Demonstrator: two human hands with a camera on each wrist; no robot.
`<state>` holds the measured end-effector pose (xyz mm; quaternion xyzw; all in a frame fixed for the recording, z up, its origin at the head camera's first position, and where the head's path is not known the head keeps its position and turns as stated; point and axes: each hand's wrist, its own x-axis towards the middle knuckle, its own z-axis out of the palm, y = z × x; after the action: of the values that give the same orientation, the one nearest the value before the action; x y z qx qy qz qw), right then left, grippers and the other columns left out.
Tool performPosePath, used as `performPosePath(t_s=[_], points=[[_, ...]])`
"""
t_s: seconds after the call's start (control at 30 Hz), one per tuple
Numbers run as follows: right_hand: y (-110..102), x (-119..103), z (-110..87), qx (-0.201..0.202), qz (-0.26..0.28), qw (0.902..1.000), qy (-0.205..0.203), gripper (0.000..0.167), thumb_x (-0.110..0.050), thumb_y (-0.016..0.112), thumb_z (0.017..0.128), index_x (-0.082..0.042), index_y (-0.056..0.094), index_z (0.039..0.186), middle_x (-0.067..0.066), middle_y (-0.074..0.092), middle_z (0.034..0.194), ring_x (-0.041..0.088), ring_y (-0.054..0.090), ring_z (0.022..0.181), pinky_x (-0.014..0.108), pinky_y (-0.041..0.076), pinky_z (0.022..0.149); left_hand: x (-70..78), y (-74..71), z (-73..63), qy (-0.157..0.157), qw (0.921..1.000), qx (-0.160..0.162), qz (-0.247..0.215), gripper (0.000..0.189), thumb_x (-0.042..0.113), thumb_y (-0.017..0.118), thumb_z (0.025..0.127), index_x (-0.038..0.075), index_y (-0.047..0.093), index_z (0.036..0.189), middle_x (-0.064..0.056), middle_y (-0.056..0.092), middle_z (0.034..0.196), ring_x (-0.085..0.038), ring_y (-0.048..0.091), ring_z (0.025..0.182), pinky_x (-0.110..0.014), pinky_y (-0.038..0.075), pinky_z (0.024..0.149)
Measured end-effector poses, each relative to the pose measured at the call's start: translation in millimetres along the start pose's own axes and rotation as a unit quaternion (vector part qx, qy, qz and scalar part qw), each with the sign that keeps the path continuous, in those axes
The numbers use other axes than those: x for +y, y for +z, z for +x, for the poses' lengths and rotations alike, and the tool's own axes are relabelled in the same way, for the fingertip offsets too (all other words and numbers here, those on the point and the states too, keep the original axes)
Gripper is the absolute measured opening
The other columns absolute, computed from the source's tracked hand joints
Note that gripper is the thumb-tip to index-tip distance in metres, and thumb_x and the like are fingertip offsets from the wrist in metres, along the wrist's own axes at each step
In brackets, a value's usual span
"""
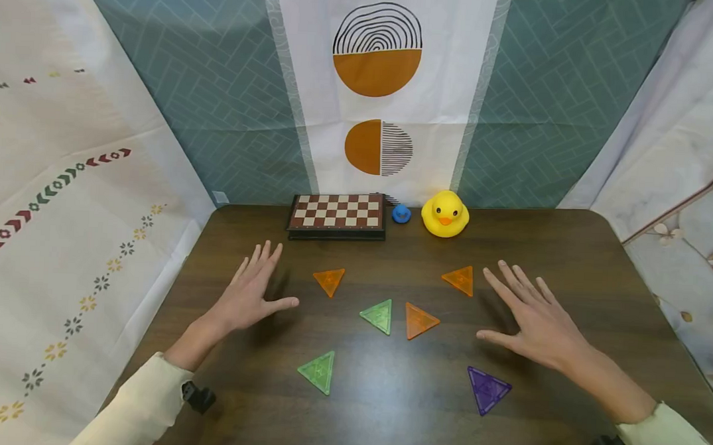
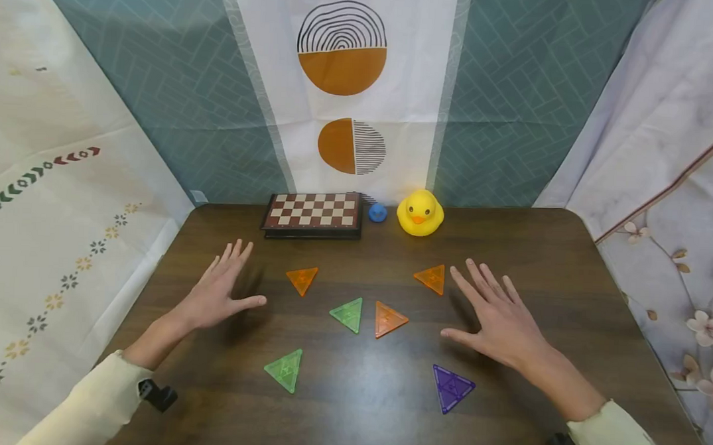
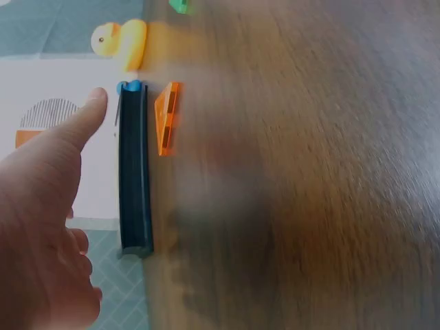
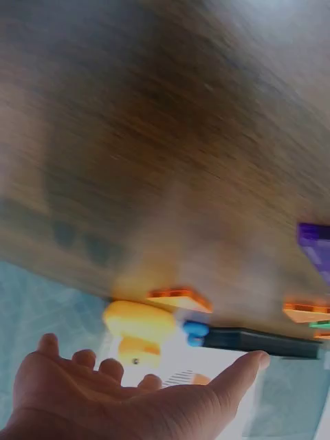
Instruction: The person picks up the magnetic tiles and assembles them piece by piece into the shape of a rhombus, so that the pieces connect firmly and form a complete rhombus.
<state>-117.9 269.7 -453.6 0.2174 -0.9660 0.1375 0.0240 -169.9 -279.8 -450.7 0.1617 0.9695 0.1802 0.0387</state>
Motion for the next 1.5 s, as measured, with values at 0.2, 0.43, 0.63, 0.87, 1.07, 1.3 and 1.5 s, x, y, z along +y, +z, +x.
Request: performPosePath(t_s=[0.2,0.43,0.63,0.87,1.07,1.3,1.5], points=[[4,-22,21.0,-0.023,0.056,0.9978,-0.027,0.121,-0.059,0.087,0.084,-0.012,0.017,0.172,0.02,0.013,0.176,0.049,0.019,0.158,0.07,0.017,0.123,2.9,5.6,14.4,-0.014,0.9927,-0.011,-0.119,0.12,0.043,0.083,0.094,0.016,-0.004,0.172,-0.009,-0.01,0.177,-0.035,-0.011,0.162,-0.071,0.007,0.124],[16,-54,40.1,-0.015,0.129,0.9898,-0.058,0.119,-0.048,0.094,0.08,-0.003,0.027,0.168,0.018,0.028,0.172,0.043,0.03,0.156,0.067,0.029,0.12,8.2,15.3,26.6,-0.022,0.9812,-0.01,-0.191,0.119,0.037,0.084,0.094,0.021,-0.004,0.172,-0.007,-0.007,0.178,-0.035,0.001,0.163,-0.068,0.017,0.123],[33,-78,52.3,-0.01,0.185,0.9805,-0.067,0.107,-0.039,0.096,0.079,-0.001,0.04,0.162,0.02,0.041,0.165,0.043,0.043,0.148,0.065,0.04,0.114,11.3,33.4,35.7,0.004,0.9795,0.003,-0.201,0.11,0.038,0.083,0.094,0.02,0.009,0.173,-0.016,0.007,0.177,-0.036,0.012,0.162,-0.066,0.021,0.123],[56,-96,64.3,-0.006,0.211,0.9748,-0.073,0.097,-0.034,0.098,0.077,0.0,0.05,0.155,0.022,0.054,0.154,0.04,0.058,0.136,0.058,0.049,0.108,16.7,55.2,41.3,0.035,0.9826,0.011,-0.182,0.097,0.035,0.084,0.094,0.011,0.027,0.17,-0.018,0.023,0.173,-0.039,0.024,0.158,-0.068,0.024,0.122],[68,-106,72.3,-0.005,0.223,0.9717,-0.076,0.091,-0.031,0.099,0.076,0.001,0.056,0.149,0.02,0.059,0.15,0.039,0.059,0.134,0.058,0.049,0.109,21.5,65.5,44.8,0.048,0.9873,0.007,-0.152,0.086,0.03,0.084,0.094,0.009,0.04,0.165,-0.013,0.035,0.17,-0.034,0.031,0.157,-0.065,0.027,0.122],[76,-110,75.3,-0.006,0.214,0.9741,-0.073,0.086,-0.033,0.099,0.076,-0.001,0.06,0.145,0.018,0.063,0.146,0.038,0.061,0.133,0.059,0.049,0.109,24.0,67.4,46.6,0.046,0.9901,0.01,-0.132,0.076,0.031,0.084,0.095,0.012,0.05,0.16,-0.019,0.043,0.164,-0.04,0.043,0.149,-0.065,0.032,0.12],[84,-111,76.1,0.01,0.203,0.9759,-0.079,0.082,-0.032,0.099,0.076,-0.001,0.063,0.143,0.017,0.066,0.141,0.036,0.064,0.129,0.057,0.051,0.106,25.3,67.0,47.8,0.067,0.9891,0.033,-0.127,0.072,0.028,0.087,0.092,0.011,0.057,0.155,-0.014,0.057,0.155,-0.036,0.055,0.141,-0.057,0.042,0.116]])
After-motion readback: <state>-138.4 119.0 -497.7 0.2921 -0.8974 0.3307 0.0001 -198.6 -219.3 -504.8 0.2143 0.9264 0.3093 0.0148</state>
